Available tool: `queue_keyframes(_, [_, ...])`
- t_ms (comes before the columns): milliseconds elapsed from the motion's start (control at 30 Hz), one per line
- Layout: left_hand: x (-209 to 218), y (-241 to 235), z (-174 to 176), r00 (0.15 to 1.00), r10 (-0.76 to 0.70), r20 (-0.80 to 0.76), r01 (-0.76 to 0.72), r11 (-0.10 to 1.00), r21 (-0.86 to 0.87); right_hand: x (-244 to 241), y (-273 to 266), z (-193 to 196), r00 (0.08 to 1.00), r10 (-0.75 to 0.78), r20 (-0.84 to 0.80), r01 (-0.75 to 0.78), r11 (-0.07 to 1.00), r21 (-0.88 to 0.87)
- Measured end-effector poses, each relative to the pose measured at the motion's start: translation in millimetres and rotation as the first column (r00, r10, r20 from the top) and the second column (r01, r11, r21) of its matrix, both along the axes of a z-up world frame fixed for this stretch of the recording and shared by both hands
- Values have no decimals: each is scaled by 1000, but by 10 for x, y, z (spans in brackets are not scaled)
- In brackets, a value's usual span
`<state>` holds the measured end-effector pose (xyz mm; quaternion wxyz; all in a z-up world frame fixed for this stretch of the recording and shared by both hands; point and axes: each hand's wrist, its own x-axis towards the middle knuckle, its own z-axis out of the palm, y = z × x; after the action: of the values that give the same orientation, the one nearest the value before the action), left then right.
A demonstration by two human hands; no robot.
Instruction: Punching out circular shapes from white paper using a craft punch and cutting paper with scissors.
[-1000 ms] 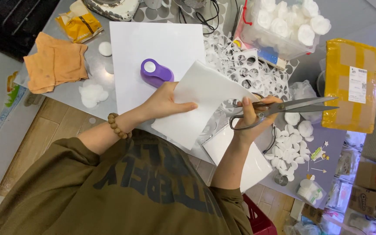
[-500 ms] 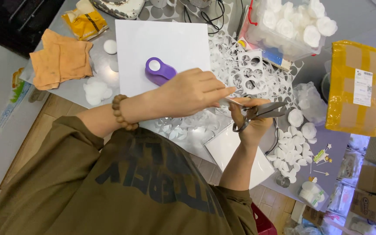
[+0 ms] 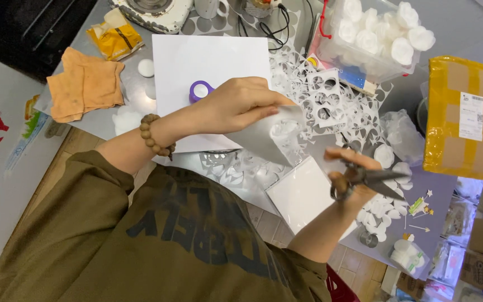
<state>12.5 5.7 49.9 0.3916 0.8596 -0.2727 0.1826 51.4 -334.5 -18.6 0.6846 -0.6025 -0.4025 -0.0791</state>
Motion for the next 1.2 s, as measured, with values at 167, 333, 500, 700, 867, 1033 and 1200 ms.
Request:
queue_keyframes(167, [-57,31,173,930,-293,-222,238,940,-244,-134,107,370,943,252,-219,-306,914,-268])
queue_keyframes(333, [-112,91,294,807,-509,-300,350,820,-453,-91,338,187,950,217,-223,-302,814,-496])
queue_keyframes(500, [-80,42,126,798,-512,-318,309,801,-514,-109,270,-837,850,370,-374,-510,756,-410])
queue_keyframes(700, [-184,-320,-128,962,255,-98,-271,853,-446,-9,339,-1068,887,246,-391,-413,803,-431])
queue_keyframes(867, [-229,-576,-282,938,347,-1,-304,820,-484,-112,336,-1209,899,91,-429,-302,839,-453])
queue_keyframes(1033, [-271,-688,-354,950,302,-76,-300,823,-483,-200,324,-1302,889,-72,-452,-178,855,-486])
queue_keyframes(1200, [-277,-786,-453,948,276,-157,-318,819,-477,-321,224,-1447,854,-233,-465,-54,849,-525])
